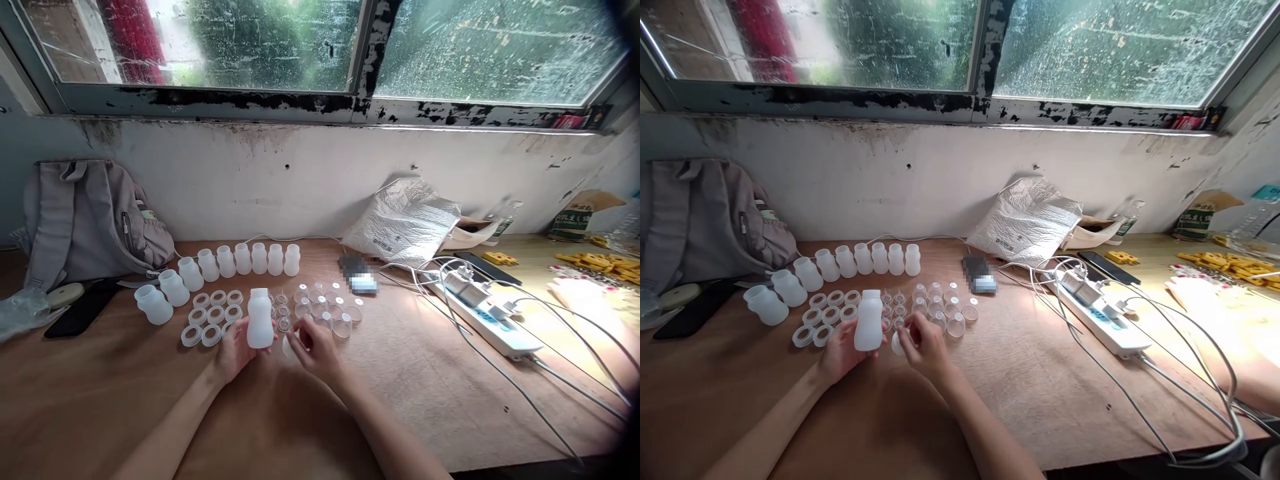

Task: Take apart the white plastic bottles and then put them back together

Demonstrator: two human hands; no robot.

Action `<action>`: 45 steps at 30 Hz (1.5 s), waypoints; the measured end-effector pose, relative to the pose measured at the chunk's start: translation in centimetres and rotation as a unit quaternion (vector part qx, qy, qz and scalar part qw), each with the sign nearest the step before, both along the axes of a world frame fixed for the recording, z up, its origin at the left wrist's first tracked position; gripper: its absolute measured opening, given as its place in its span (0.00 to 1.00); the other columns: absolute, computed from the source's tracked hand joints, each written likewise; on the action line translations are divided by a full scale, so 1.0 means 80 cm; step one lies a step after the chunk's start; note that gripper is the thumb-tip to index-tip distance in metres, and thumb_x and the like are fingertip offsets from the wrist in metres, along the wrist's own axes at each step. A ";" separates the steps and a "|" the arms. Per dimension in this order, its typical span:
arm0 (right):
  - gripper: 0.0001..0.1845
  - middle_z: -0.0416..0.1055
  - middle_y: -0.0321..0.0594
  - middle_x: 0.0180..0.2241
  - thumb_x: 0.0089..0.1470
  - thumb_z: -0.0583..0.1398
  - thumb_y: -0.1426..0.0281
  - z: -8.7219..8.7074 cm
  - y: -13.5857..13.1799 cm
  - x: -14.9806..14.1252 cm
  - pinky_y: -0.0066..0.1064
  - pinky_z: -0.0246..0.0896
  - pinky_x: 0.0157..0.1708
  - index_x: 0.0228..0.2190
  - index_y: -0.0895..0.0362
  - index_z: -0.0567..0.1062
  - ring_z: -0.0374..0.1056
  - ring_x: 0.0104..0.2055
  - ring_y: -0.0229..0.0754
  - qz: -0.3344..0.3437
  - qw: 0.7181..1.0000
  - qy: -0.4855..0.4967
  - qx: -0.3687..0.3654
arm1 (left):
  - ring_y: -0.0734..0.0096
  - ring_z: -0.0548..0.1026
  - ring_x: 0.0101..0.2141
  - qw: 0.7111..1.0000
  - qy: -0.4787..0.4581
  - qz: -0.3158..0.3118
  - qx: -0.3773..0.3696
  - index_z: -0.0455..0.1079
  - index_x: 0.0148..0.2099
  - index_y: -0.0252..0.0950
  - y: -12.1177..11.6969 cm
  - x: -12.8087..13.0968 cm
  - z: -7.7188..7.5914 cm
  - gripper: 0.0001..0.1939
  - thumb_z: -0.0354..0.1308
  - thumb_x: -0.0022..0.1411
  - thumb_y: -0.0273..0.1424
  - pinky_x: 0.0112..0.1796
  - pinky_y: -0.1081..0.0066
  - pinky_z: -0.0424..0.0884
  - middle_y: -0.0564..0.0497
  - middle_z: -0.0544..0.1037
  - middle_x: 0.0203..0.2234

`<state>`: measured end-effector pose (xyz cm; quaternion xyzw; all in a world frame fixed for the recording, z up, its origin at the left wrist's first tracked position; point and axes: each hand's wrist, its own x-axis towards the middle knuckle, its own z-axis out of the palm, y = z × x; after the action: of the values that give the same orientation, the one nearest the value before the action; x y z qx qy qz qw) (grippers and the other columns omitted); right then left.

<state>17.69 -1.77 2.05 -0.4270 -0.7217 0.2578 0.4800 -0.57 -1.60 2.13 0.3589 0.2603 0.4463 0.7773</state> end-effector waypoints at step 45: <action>0.10 0.70 0.43 0.34 0.54 0.49 0.65 0.042 0.196 0.042 0.26 0.48 0.25 0.33 0.56 0.67 0.65 0.34 0.42 -0.270 0.889 -0.369 -0.033 | 0.69 0.66 0.36 0.622 0.558 0.058 0.546 0.65 0.38 0.37 -0.010 -0.005 -0.015 0.12 0.55 0.52 0.37 0.39 0.68 0.64 0.51 0.70 0.33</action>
<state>21.08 13.90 5.42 -0.6857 -0.6943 -0.0341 0.2158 -0.95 -2.40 0.96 0.8817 0.3731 0.2645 0.1158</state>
